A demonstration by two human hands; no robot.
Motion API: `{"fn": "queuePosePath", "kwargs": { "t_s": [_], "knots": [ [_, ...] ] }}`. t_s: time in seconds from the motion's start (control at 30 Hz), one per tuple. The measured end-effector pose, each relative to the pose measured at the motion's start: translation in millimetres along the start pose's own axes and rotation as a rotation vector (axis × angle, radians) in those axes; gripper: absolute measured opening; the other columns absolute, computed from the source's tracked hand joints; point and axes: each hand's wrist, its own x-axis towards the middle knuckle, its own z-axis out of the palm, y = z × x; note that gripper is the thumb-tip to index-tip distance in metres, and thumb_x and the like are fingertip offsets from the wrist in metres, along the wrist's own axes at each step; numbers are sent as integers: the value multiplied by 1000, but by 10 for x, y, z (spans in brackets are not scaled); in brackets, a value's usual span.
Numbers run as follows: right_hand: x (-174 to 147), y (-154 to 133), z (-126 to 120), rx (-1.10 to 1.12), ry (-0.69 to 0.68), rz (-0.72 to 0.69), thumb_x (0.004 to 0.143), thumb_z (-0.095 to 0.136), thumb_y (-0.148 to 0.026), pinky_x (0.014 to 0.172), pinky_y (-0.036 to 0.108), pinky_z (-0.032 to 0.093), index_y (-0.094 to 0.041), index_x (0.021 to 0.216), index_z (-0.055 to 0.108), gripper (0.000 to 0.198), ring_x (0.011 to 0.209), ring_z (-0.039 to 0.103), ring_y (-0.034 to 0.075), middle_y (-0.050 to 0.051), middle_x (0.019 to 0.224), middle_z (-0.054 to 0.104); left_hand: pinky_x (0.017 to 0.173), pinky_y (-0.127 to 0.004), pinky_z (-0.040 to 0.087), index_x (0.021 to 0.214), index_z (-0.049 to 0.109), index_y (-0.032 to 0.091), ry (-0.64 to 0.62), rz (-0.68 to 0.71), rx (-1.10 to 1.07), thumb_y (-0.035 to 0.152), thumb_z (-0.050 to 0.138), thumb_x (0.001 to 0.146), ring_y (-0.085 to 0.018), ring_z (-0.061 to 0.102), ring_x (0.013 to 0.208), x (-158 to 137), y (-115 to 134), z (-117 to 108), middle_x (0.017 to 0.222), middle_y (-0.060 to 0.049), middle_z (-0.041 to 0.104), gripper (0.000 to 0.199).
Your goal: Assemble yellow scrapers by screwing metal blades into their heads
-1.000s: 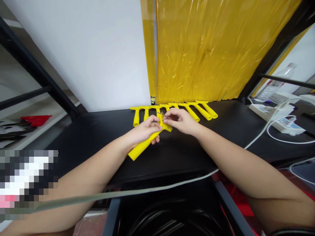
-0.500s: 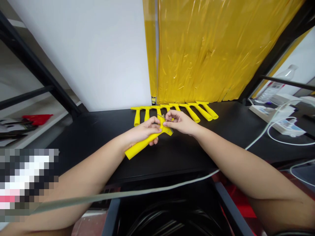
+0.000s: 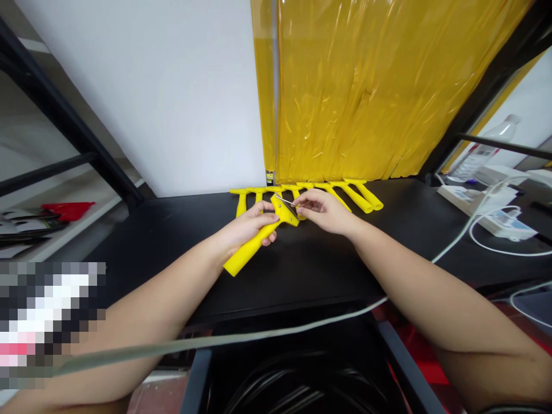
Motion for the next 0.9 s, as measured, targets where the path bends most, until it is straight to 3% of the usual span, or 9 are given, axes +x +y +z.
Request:
{"fn": "queuePosePath", "kwargs": {
  "t_s": [0.13, 0.27, 0.7, 0.9],
  "knots": [
    [-25, -11, -112, -277, 67, -52, 93, 67, -34, 72, 34, 50, -20, 104, 79, 21, 77, 64, 19, 7, 93, 73, 37, -17, 39, 105, 43, 25, 146, 98, -38, 20, 73, 84, -12, 61, 45, 8, 28, 7, 74, 3, 59, 37],
    [-40, -55, -108, -376, 67, -92, 94, 66, -30, 72, 33, 50, -20, 102, 80, 18, 80, 66, 20, 8, 96, 76, 36, -18, 40, 105, 42, 24, 197, 121, -51, 17, 69, 86, -10, 60, 44, 14, 40, 14, 82, 3, 59, 34],
    [-32, -92, -57, -360, 70, -133, 92, 66, -26, 68, 32, 48, -19, 98, 78, 15, 73, 63, 18, 6, 87, 72, 36, -19, 42, 107, 40, 24, 114, 203, 44, 22, 68, 87, -11, 63, 47, 35, -32, -19, 98, -1, 61, 35],
    [-54, -77, -14, -196, 78, 8, 87, 72, -34, 62, 30, 45, -20, 94, 62, 18, 63, 54, 14, 0, 78, 62, 37, -21, 46, 102, 41, 23, 156, 360, 277, 25, 66, 91, -6, 63, 49, 30, -72, -38, 117, -4, 55, 27]
  ]
}}
